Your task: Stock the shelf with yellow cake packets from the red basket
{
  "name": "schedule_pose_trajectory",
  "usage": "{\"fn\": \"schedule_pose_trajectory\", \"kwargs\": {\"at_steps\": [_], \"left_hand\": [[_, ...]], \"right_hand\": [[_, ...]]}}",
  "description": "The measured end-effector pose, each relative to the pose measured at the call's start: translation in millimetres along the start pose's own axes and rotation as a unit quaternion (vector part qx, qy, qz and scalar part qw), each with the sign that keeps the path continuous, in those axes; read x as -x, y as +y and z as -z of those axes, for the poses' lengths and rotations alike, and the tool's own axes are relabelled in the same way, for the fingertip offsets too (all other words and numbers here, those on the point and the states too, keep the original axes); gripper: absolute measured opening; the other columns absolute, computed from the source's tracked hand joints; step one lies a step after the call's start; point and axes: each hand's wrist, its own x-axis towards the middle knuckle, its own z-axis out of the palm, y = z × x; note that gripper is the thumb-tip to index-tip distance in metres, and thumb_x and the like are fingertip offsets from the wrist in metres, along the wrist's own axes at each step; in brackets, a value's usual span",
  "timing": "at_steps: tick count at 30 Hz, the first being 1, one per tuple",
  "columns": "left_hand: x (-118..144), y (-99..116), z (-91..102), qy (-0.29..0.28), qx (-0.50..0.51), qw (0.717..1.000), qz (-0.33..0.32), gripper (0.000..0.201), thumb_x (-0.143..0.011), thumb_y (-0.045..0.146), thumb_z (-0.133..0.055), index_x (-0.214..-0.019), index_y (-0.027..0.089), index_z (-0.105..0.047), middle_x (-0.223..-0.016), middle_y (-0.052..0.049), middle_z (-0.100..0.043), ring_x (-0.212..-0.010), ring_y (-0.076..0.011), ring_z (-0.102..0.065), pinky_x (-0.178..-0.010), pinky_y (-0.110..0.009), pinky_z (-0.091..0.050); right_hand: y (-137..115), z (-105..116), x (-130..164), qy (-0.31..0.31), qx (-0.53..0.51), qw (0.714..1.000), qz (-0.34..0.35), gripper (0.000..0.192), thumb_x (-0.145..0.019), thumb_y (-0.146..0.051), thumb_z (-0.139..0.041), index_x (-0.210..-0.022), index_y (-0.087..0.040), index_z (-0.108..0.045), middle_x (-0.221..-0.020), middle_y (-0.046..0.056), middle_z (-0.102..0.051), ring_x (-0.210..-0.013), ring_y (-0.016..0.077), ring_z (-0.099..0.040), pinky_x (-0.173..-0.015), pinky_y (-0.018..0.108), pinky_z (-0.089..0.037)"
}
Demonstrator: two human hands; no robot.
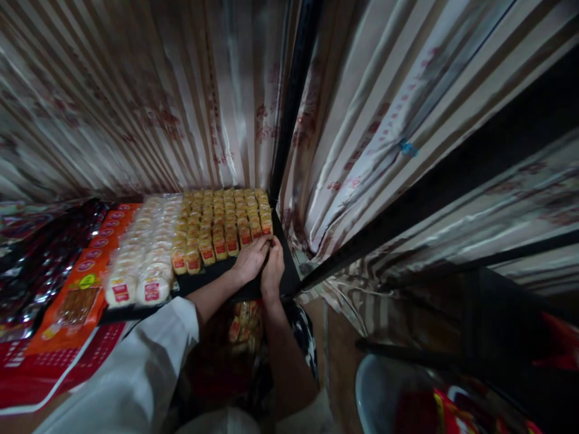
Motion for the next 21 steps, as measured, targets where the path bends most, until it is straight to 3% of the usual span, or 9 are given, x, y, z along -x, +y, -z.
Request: {"fn": "schedule_pose_trajectory", "kwargs": {"at_steps": [4, 8, 12, 16, 21], "left_hand": [[34, -3, -13.2, 0.008, 0.066, 0.997, 0.043, 0.029, -0.09, 0.019, -0.038, -0.113, 0.02, -0.056, -0.128, -0.004, -0.053, -0.119, -0.0165, -0.049, -0.102, -0.03, -0.041], [91, -8, -22.0, 0.009, 0.119, 0.991, 0.065, 0.03, -0.089, 0.019, -0.037, -0.112, 0.022, -0.056, -0.119, -0.002, -0.057, -0.112, -0.0139, -0.052, -0.099, -0.026, -0.043], [161, -10, -20.9, 0.001, 0.09, 0.991, 0.097, 0.031, -0.09, 0.022, -0.034, -0.109, 0.013, -0.057, -0.115, -0.01, -0.057, -0.107, -0.0173, -0.054, -0.095, -0.029, -0.045], [215, -18, -33.8, -0.135, 0.03, 0.975, 0.173, 0.033, -0.089, 0.021, -0.036, -0.11, 0.011, -0.06, -0.117, -0.015, -0.057, -0.109, -0.0232, -0.054, -0.095, -0.035, -0.044], [232, -41, -62.6, -0.27, -0.018, 0.899, 0.344, 0.049, -0.084, 0.019, -0.045, -0.132, 0.009, -0.045, -0.14, -0.02, -0.039, -0.125, -0.0279, -0.044, -0.097, -0.035, -0.042]], "right_hand": [[-5, 6, 58, 0.004, 0.045, 0.998, 0.051, 0.043, -0.093, -0.038, -0.032, -0.123, -0.014, -0.052, -0.13, 0.013, -0.052, -0.122, 0.0184, -0.047, -0.105, 0.039, -0.034], [-6, 8, 109, 0.013, 0.107, 0.99, 0.091, 0.038, -0.094, -0.033, -0.031, -0.119, -0.015, -0.053, -0.124, 0.013, -0.054, -0.118, 0.019, -0.048, -0.103, 0.04, -0.037], [11, 12, 156, -0.065, 0.164, 0.979, 0.105, 0.035, -0.093, -0.033, -0.032, -0.113, -0.017, -0.056, -0.115, 0.012, -0.058, -0.11, 0.0195, -0.051, -0.099, 0.041, -0.04], [55, 17, 195, -0.168, 0.216, 0.959, 0.072, 0.033, -0.09, -0.024, -0.032, -0.108, -0.015, -0.059, -0.109, 0.012, -0.061, -0.106, 0.0194, -0.053, -0.097, 0.039, -0.042], [105, 16, 199, -0.25, 0.33, 0.91, -0.008, 0.037, -0.082, -0.017, -0.04, -0.112, -0.017, -0.062, -0.114, 0.012, -0.062, -0.11, 0.0241, -0.054, -0.098, 0.042, -0.039]]}}
